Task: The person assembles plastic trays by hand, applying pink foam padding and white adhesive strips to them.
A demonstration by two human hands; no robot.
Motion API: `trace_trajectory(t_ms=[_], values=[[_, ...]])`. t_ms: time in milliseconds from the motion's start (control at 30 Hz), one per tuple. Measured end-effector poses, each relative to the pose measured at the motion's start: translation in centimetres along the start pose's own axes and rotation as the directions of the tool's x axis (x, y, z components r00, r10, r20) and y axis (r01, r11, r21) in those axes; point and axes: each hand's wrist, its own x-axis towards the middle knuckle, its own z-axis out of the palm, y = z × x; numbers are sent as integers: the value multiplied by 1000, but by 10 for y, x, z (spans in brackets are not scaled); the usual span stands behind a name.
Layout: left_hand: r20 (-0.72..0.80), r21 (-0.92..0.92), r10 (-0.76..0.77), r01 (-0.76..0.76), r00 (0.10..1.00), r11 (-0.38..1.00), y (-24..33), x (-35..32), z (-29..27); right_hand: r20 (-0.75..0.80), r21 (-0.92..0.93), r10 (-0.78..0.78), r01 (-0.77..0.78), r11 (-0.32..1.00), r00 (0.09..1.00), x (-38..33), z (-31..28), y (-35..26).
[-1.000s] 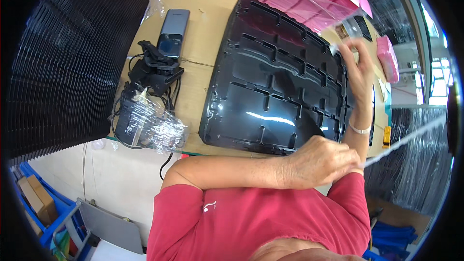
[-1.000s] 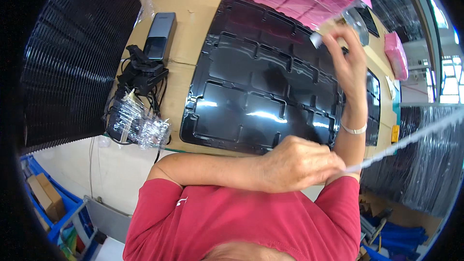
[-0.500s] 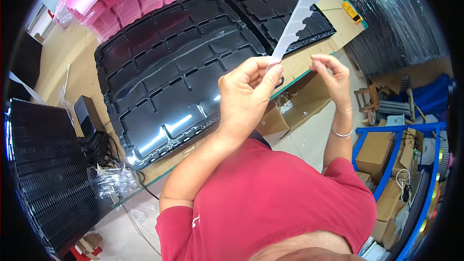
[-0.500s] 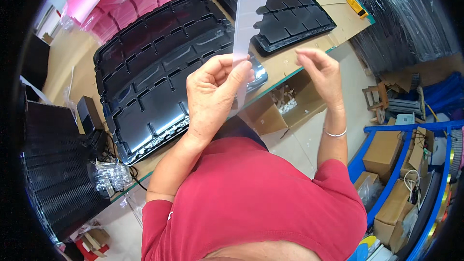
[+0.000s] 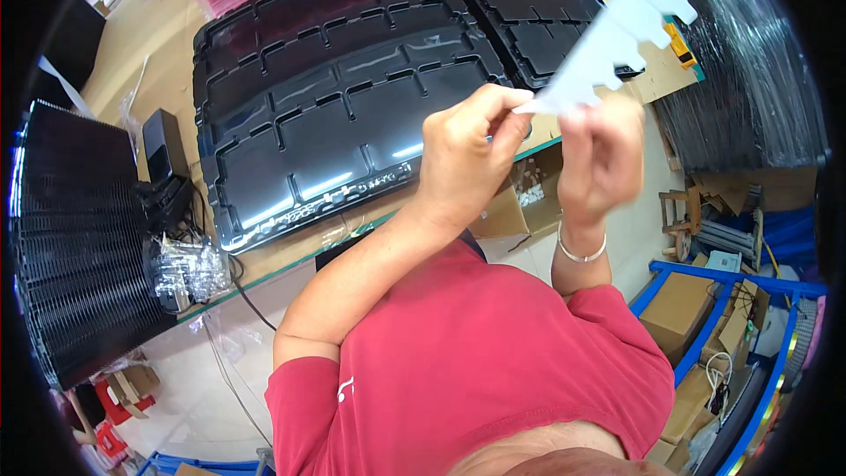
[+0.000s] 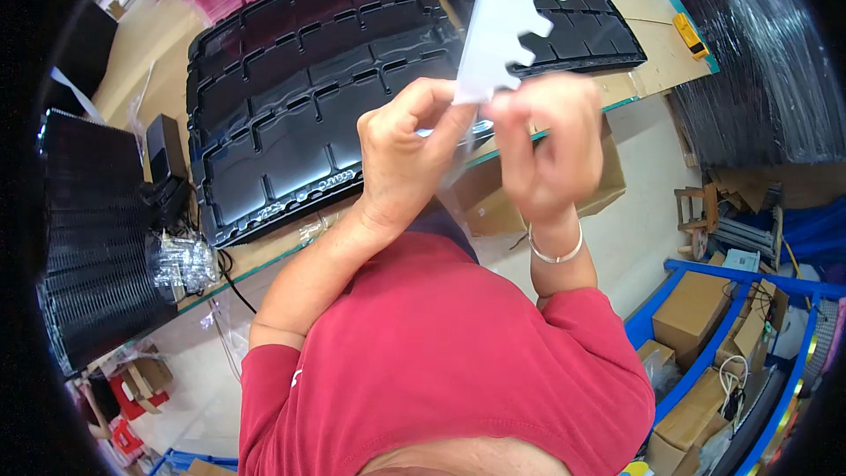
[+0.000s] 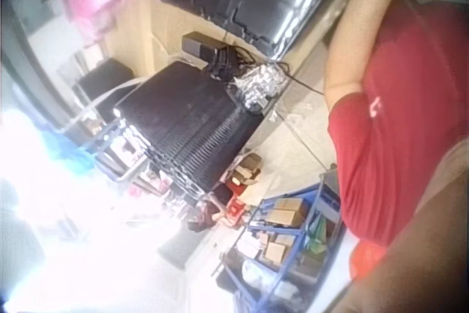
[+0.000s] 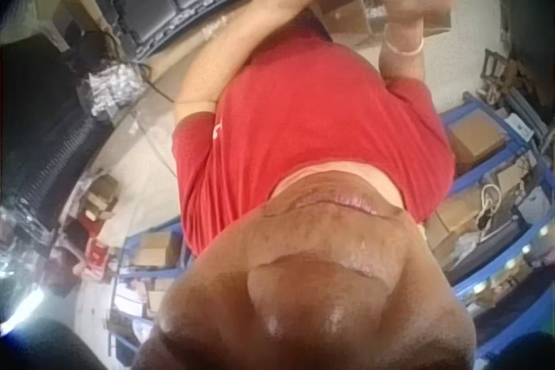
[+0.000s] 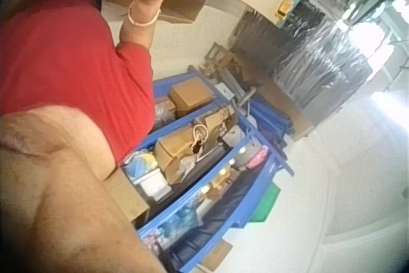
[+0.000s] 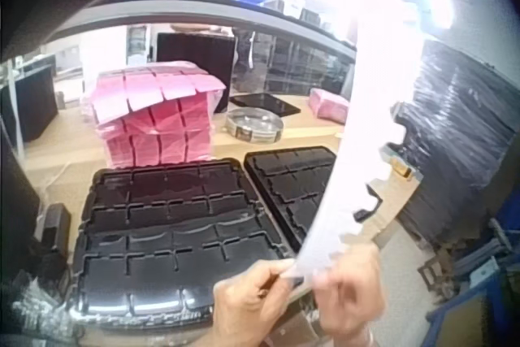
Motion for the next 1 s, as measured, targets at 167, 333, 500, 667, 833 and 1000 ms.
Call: trace_trajectory(t_ms=[167, 333, 500, 667, 833, 1000], values=[[-6, 168, 172, -168, 985, 971, -4, -4, -2, -96, 28, -176, 180, 983, 980, -19, -25, -9], [214, -221, 113, -64, 970, 973, 11, -27, 1, 268, 109, 268, -306, 946, 925, 20, -63, 41], [316, -371, 262, -135, 912, 919, 36, -50, 6, 875, 4, -28, 51, 999, 483, 66, -8, 75], [353, -335, 296, -176, 888, 926, 35, -50, 5, 978, 7, -64, 274, 962, 200, 70, 23, 67], [332, -315, 279, -173, 901, 933, 31, -51, 2, 968, 6, -104, 392, 920, 229, 61, 39, 72], [317, -300, 271, -175, 909, 938, 28, -51, 3, 953, -17, -98, 372, 928, 288, 53, 39, 73]])
